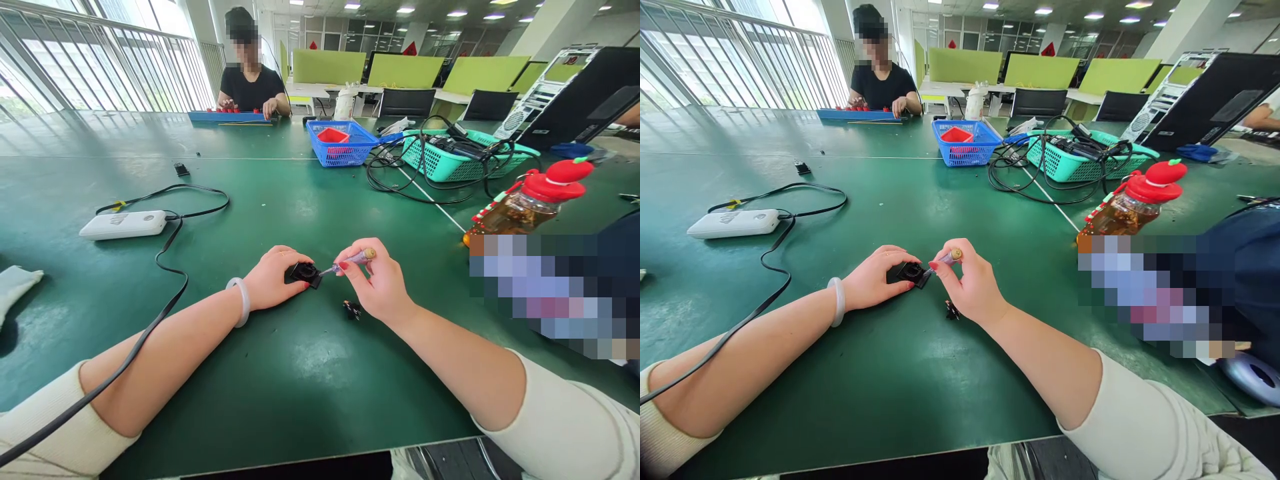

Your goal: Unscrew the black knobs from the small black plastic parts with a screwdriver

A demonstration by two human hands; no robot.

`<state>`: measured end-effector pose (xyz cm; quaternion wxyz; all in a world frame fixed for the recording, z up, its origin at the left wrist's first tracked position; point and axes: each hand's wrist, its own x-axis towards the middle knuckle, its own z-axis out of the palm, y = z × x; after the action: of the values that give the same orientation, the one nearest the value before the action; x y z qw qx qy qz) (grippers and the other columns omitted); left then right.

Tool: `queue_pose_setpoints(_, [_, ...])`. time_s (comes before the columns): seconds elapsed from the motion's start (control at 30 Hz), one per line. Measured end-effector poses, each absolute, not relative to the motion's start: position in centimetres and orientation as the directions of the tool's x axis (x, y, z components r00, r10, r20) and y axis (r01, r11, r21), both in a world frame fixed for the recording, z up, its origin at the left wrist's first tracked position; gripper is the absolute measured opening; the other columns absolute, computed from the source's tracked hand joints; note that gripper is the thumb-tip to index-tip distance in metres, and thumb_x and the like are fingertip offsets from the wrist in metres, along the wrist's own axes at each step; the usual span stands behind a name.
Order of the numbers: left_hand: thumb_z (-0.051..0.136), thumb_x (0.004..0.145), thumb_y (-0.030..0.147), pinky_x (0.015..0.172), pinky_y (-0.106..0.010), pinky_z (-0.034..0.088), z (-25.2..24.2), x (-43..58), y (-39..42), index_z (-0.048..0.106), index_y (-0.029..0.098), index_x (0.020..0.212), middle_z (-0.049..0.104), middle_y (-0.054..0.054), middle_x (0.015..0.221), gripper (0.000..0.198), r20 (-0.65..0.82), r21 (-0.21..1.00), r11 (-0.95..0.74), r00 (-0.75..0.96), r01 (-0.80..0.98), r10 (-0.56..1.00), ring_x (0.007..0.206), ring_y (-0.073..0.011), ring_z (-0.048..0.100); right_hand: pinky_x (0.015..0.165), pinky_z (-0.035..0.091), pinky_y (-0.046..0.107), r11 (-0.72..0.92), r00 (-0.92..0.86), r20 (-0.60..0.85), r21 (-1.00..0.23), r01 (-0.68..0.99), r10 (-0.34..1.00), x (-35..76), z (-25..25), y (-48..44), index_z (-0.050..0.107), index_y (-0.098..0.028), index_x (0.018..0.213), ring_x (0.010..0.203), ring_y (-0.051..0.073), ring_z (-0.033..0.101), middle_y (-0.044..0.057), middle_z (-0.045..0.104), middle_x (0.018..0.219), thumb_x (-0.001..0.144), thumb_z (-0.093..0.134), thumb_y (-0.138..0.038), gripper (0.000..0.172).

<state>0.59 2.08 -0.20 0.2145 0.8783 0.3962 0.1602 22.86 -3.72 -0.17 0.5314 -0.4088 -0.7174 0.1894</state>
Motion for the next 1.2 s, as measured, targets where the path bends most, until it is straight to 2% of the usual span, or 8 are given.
queue_pose_setpoints(0.17, [0.065,0.080,0.038,0.112,-0.053,0.038,-0.37,0.54,2.18,0.066,0.025,0.121,0.070,-0.005,0.122,0.044,0.115,0.502,-0.601,0.641,0.622,0.759,0.130,-0.0326,0.048,0.072,0.055,0.032,0.569,-0.066,0.598,-0.716,0.403,0.799,22.84,-0.06,-3.57,0.048,-0.025,0.097,0.073,0.015,0.066,0.001,0.067,0.087,0.097,0.054,-0.039,0.015])
queue_pose_setpoints(0.4, [0.066,0.080,0.037,0.113,-0.052,0.038,-0.58,0.48,2.29,0.066,0.026,0.123,0.070,-0.005,0.123,0.044,0.107,0.497,-0.601,0.643,0.626,0.758,0.130,-0.0319,0.047,0.074,0.054,0.032,0.589,-0.127,0.604,-0.673,0.447,0.787,22.83,0.26,-3.72,0.049,-0.025,0.097,0.077,0.016,0.067,0.002,0.068,0.087,0.098,0.052,-0.033,0.008])
queue_pose_setpoints(0.57, [0.067,0.081,0.039,0.111,-0.051,0.040,-0.60,0.60,2.34,0.067,0.026,0.122,0.070,-0.006,0.120,0.043,0.120,0.499,-0.597,0.632,0.628,0.765,0.128,-0.0314,0.049,0.073,0.054,0.034,0.629,-0.081,0.643,-0.703,0.331,0.761,23.08,-0.11,-3.95,0.047,-0.025,0.098,0.074,0.016,0.064,0.001,0.065,0.086,0.100,0.049,-0.034,0.009])
queue_pose_setpoints(0.73, [0.070,0.079,0.041,0.110,-0.051,0.041,-0.44,0.63,2.35,0.068,0.026,0.120,0.071,-0.006,0.119,0.043,0.115,0.512,-0.588,0.629,0.626,0.769,0.124,-0.0311,0.051,0.070,0.053,0.032,0.656,-0.227,0.620,-0.664,0.359,0.751,23.14,0.35,-3.97,0.049,-0.025,0.098,0.074,0.015,0.063,0.002,0.065,0.087,0.100,0.047,-0.032,0.007])
queue_pose_setpoints(0.87, [0.070,0.079,0.041,0.109,-0.051,0.042,-0.43,0.63,2.36,0.068,0.027,0.120,0.071,-0.006,0.118,0.043,0.119,0.517,-0.591,0.631,0.619,0.766,0.124,-0.0312,0.051,0.072,0.053,0.032,0.655,-0.244,0.612,-0.655,0.377,0.752,23.22,0.72,-4.01,0.050,-0.024,0.098,0.075,0.015,0.063,0.002,0.065,0.087,0.101,0.046,-0.030,0.008])
queue_pose_setpoints(1.2, [0.075,0.077,0.043,0.106,-0.050,0.043,-0.35,0.66,2.48,0.068,0.027,0.119,0.072,-0.005,0.114,0.046,0.111,0.511,-0.604,0.649,0.612,0.752,0.120,-0.0310,0.053,0.074,0.055,0.034,0.752,-0.285,0.697,-0.627,0.203,0.658,23.32,0.09,-4.25,0.051,-0.026,0.105,0.084,0.018,0.067,0.004,0.068,0.094,0.098,0.050,-0.028,0.007])
